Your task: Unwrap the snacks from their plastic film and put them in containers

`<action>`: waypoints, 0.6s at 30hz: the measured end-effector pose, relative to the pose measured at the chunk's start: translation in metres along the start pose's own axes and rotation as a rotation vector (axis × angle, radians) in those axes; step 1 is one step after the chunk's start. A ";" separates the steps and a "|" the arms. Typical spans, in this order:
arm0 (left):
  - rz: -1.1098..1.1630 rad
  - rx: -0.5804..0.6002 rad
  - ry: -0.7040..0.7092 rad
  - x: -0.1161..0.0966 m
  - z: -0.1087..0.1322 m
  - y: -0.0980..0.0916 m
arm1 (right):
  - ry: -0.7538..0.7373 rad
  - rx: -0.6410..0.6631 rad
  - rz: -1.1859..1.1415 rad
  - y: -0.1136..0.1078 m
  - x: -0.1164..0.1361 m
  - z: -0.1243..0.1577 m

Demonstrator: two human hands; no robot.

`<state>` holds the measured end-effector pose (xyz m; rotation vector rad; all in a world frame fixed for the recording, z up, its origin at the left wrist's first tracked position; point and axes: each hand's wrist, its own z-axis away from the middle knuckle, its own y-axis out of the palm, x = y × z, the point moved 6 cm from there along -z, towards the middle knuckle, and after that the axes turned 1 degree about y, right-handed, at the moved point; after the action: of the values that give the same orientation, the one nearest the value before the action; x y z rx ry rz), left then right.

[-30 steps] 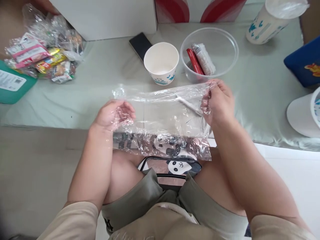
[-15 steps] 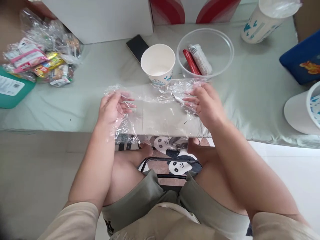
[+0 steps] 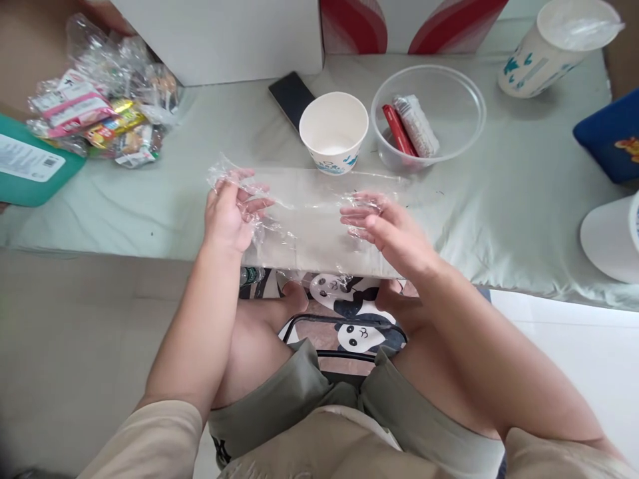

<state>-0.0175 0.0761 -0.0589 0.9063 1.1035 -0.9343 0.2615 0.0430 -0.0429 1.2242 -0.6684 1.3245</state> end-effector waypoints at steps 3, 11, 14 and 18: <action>0.008 0.025 0.024 -0.002 -0.001 0.001 | -0.041 -0.013 0.159 0.008 -0.001 0.000; 0.083 0.082 0.074 -0.018 0.001 -0.012 | -0.259 -0.426 0.288 -0.019 0.027 -0.003; 0.068 0.199 0.035 -0.015 0.004 -0.006 | -0.285 -0.467 0.245 -0.028 0.031 -0.004; -0.072 0.275 0.007 -0.004 0.006 0.002 | -0.293 -0.475 0.228 -0.035 0.031 -0.007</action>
<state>-0.0142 0.0718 -0.0535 1.0993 1.0337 -1.1627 0.2988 0.0662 -0.0261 0.9738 -1.2838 1.0865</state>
